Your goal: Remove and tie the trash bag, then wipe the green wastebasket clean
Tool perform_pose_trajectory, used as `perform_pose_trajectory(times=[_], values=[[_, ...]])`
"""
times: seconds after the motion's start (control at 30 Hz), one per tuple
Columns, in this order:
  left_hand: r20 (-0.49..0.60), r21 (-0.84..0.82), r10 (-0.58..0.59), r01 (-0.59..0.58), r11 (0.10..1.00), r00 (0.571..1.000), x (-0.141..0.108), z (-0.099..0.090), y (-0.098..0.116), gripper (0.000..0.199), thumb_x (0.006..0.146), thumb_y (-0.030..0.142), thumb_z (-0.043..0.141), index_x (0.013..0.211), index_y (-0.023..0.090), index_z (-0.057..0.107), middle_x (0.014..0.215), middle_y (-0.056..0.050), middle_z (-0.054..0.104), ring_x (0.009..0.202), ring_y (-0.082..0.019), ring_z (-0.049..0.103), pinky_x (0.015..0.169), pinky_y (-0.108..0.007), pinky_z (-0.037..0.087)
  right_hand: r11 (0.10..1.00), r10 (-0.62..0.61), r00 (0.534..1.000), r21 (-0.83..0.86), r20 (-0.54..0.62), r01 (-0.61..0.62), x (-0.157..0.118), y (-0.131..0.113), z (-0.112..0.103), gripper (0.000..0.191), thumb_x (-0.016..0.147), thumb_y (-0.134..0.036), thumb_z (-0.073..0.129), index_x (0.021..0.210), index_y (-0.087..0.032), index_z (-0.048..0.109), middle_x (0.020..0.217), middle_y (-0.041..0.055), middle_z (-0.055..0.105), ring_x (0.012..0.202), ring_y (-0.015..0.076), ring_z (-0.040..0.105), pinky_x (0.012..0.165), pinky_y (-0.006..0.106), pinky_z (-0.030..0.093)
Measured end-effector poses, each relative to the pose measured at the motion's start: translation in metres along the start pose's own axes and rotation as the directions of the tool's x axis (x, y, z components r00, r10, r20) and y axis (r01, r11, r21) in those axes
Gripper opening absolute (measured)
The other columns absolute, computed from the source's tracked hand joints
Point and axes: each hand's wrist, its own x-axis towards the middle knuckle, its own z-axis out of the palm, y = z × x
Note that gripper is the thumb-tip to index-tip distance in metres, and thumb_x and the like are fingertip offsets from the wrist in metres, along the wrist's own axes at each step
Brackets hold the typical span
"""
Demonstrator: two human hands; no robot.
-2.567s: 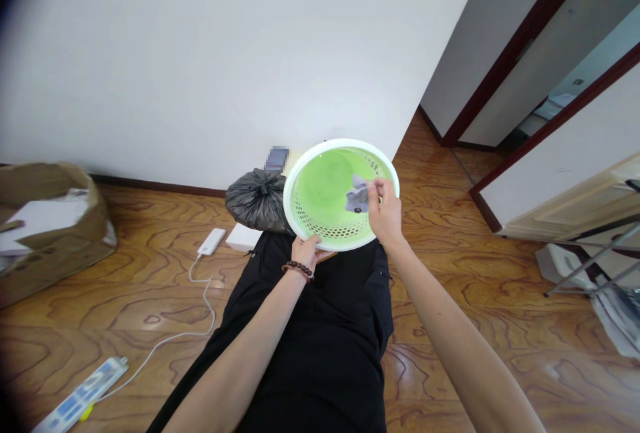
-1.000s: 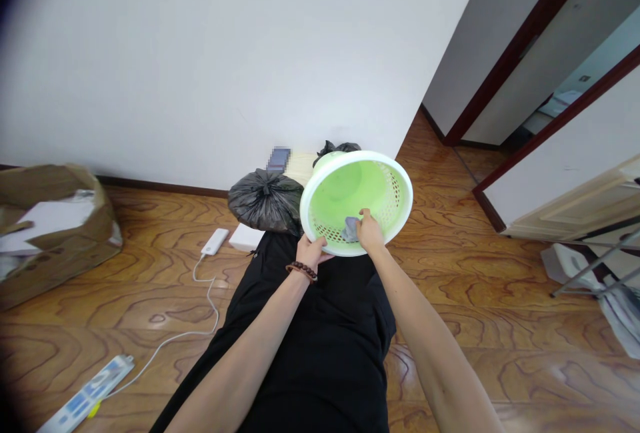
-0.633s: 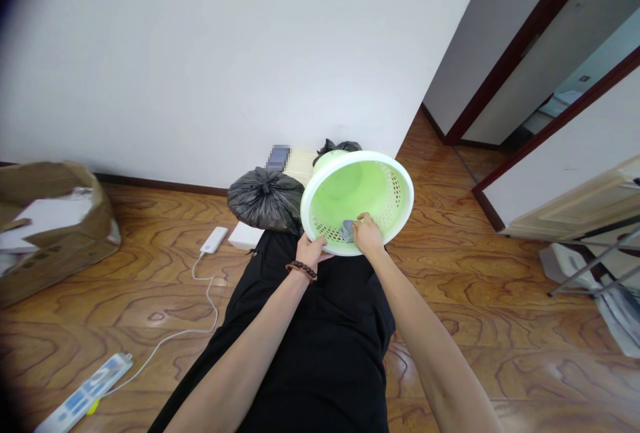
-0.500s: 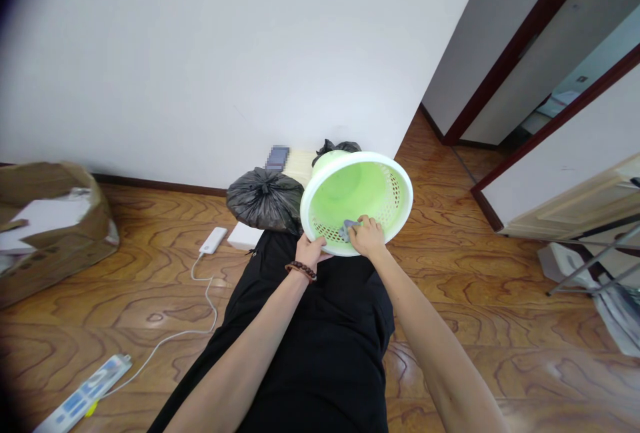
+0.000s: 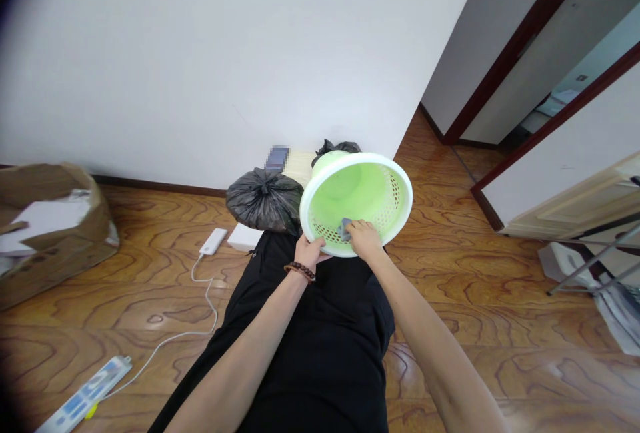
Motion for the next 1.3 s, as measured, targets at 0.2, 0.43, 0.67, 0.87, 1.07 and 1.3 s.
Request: perform_pose_trajectory(times=[0.2, 0.43, 0.67, 0.87, 1.07, 1.3], values=[[0.016, 0.039, 0.025, -0.025, 0.999, 1.000, 0.000, 0.000, -0.002, 0.037, 0.061, 0.003, 0.059, 0.096, 0.017, 0.057, 0.084, -0.004, 0.065, 0.066, -0.017, 0.065, 0.060, -0.034, 0.056, 0.996, -0.083, 0.995, 0.024, 0.052, 0.082, 0.006, 0.007, 0.003, 0.033, 0.074, -0.017, 0.052, 0.107, -0.018, 0.058, 0.109, 0.0083, 0.061, 0.104, 0.0206, 0.050, 0.097, 0.033, 0.025], [0.037, 0.072, 0.046, -0.049, 0.996, 0.998, 0.000, -0.001, 0.000, 0.039, 0.061, 0.004, 0.060, 0.097, 0.017, 0.057, 0.082, -0.004, 0.065, 0.067, -0.019, 0.066, 0.058, -0.034, 0.056, 0.999, -0.027, 1.000, -0.032, 0.011, 0.028, 0.005, 0.001, 0.007, 0.027, 0.086, -0.015, 0.039, 0.103, -0.019, 0.061, 0.111, 0.0094, 0.060, 0.110, 0.0211, 0.046, 0.095, 0.032, 0.027], [0.019, -0.015, 0.012, -0.011, 1.000, 1.000, 0.009, -0.002, -0.003, 0.037, 0.062, 0.006, 0.063, 0.097, 0.016, 0.056, 0.091, -0.007, 0.065, 0.071, -0.018, 0.066, 0.063, -0.035, 0.056, 0.998, -0.052, 0.999, 0.019, 0.015, 0.052, -0.002, 0.001, -0.010, 0.027, 0.091, -0.022, 0.033, 0.107, -0.018, 0.055, 0.101, 0.0099, 0.061, 0.097, 0.0204, 0.052, 0.083, 0.029, 0.034], [0.017, 0.005, 0.024, -0.024, 1.000, 1.000, 0.009, -0.001, -0.003, 0.037, 0.062, 0.007, 0.064, 0.097, 0.017, 0.057, 0.089, -0.006, 0.065, 0.072, -0.018, 0.066, 0.065, -0.036, 0.056, 0.986, 0.059, 0.994, 0.151, 0.092, -0.072, -0.005, -0.006, -0.008, 0.026, 0.093, -0.024, 0.031, 0.116, -0.018, 0.041, 0.089, 0.0076, 0.063, 0.080, 0.0180, 0.057, 0.067, 0.026, 0.035], [0.024, 0.048, 0.038, -0.039, 0.998, 0.999, 0.007, 0.000, -0.003, 0.040, 0.061, 0.005, 0.063, 0.098, 0.018, 0.058, 0.085, -0.004, 0.065, 0.066, -0.016, 0.065, 0.061, -0.034, 0.056, 0.991, 0.132, 0.991, 0.032, -0.022, -0.131, -0.005, -0.008, 0.005, 0.022, 0.088, -0.016, 0.035, 0.099, -0.020, 0.054, 0.102, 0.0086, 0.057, 0.093, 0.0191, 0.052, 0.078, 0.029, 0.034], [0.034, 0.035, 0.040, -0.041, 0.999, 0.999, 0.007, -0.002, -0.005, 0.038, 0.061, 0.006, 0.063, 0.096, 0.018, 0.059, 0.082, -0.003, 0.065, 0.068, -0.017, 0.065, 0.063, -0.034, 0.056, 1.000, -0.005, 1.000, -0.031, -0.008, 0.005, -0.014, -0.010, 0.002, 0.036, 0.082, -0.031, 0.049, 0.115, -0.016, 0.052, 0.108, 0.0108, 0.057, 0.105, 0.0237, 0.045, 0.091, 0.035, 0.029]])
